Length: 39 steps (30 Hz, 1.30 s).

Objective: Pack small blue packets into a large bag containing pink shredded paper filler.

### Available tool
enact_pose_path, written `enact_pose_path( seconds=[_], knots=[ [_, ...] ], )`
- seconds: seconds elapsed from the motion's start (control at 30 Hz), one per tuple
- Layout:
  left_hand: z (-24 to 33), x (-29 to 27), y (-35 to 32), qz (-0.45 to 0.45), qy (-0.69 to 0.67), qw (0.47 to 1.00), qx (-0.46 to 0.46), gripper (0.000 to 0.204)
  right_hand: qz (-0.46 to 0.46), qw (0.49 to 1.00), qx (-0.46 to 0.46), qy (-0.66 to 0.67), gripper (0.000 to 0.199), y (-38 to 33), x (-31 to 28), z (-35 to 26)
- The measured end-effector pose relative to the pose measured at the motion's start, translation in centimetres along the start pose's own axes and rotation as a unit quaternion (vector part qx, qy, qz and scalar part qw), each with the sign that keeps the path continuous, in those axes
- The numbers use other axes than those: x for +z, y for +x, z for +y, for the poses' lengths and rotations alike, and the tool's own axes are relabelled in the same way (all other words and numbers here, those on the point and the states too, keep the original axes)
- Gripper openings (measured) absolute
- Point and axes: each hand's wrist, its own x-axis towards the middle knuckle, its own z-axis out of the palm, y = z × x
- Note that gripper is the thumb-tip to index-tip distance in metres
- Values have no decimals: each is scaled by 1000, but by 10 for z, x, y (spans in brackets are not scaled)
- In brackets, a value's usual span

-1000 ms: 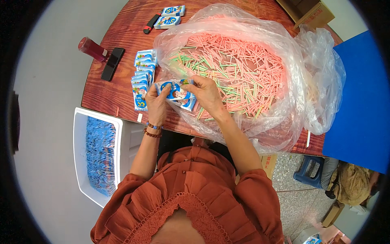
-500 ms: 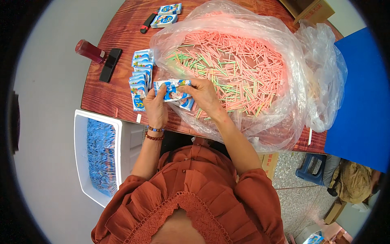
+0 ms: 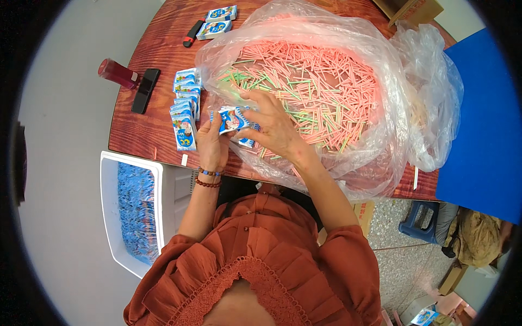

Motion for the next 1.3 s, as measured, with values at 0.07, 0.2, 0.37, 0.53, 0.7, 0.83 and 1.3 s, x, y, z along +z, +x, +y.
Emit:
enact_pose_path(
  seconds=[0.07,0.2,0.37,0.53,0.7,0.83,1.3],
  knots=[
    [-1,2,0,-14,7,1000,-4,24,-64,994,-50,-77,24,3,-2,0],
    [-4,0,1,-36,19,999,-10,27,-102,993,-54,-17,21,6,-2,20],
    [1,-8,-3,-8,15,1000,7,29,-124,966,61,219,19,24,-17,26],
    [-15,-8,1,-3,-5,1000,-23,28,-36,970,223,-94,25,62,-39,94],
    [-1,-27,0,-2,-2,1000,-14,25,-53,912,169,-370,35,87,-31,92],
    [-4,-21,1,13,2,1000,-27,25,-61,893,133,-426,45,79,-22,95],
    [-15,-24,6,2,-18,999,-40,22,-229,877,265,-328,29,90,-26,126]
  ],
)
